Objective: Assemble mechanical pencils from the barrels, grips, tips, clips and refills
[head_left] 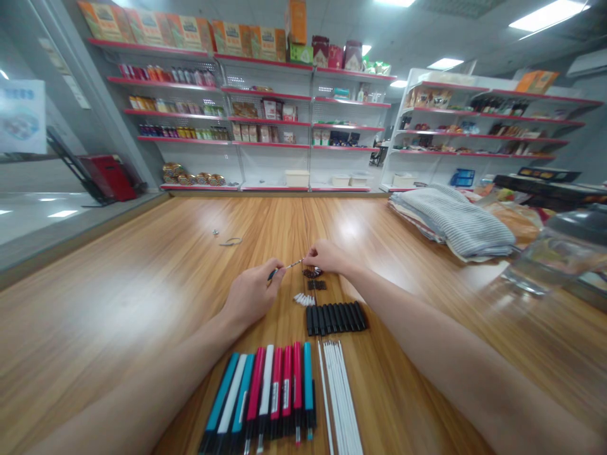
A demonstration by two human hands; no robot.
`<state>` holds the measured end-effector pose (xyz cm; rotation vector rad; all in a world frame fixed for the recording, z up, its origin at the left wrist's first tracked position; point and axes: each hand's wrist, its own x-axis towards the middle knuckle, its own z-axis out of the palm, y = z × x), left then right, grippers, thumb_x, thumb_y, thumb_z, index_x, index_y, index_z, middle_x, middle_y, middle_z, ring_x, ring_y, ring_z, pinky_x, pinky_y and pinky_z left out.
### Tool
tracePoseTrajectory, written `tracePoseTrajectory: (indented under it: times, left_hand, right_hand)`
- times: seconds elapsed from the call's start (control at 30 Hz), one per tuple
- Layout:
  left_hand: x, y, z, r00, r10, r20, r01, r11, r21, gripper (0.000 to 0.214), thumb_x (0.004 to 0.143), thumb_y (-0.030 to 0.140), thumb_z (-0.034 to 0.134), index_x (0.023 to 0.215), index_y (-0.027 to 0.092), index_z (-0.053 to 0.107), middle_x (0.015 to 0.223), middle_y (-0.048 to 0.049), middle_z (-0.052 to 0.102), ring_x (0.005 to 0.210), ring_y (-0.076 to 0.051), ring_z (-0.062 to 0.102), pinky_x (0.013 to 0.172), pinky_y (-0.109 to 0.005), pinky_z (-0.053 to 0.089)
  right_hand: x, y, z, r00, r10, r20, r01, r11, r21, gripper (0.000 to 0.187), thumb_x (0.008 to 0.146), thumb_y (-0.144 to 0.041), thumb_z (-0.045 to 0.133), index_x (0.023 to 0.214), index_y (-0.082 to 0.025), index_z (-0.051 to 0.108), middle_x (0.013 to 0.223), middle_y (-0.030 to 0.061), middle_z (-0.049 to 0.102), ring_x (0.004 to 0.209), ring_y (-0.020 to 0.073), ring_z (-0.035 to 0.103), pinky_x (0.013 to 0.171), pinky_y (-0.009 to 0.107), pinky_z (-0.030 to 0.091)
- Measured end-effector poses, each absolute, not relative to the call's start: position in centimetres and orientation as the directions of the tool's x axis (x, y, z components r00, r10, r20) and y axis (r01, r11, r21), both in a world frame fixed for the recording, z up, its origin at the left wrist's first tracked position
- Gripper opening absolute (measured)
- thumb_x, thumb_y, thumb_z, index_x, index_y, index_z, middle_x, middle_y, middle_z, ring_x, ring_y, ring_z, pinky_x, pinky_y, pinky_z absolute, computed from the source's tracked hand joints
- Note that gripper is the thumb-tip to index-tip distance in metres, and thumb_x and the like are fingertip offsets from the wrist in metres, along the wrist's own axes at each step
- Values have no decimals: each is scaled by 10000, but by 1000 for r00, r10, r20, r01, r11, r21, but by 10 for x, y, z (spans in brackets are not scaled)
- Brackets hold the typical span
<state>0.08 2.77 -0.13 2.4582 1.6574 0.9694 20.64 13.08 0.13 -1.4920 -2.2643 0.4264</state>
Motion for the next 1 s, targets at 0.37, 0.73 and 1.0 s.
tracePoseTrajectory:
  times: [0.37,0.73,1.0]
  left_hand:
    - [-1,21,2,276,828,487,829,-462,316,258,957,387,362,964,243,576,887,-27,685,755,-184,632,631,-255,408]
    - [3,23,1,251,856,452,841,-424,336,248,969,384,354,988,244,558,865,-20,674,776,-184,629,651,-257,398]
    - [3,23,1,280,856,435,851,-431,300,238,972,389,348,982,258,546,942,0,677,838,-193,628,672,-268,387]
  right_hand:
    - [246,111,16,-242,903,356,819,387,-424,196,800,-307,585,775,-154,705,760,34,684,692,134,585,608,232,376]
    - [223,132,-9,-369,865,341,740,495,-455,203,777,-357,666,924,-236,738,831,7,677,724,119,591,668,217,428]
    - [241,143,-18,-290,884,367,751,448,-485,116,760,-301,680,767,-194,724,802,28,663,721,133,576,664,233,407]
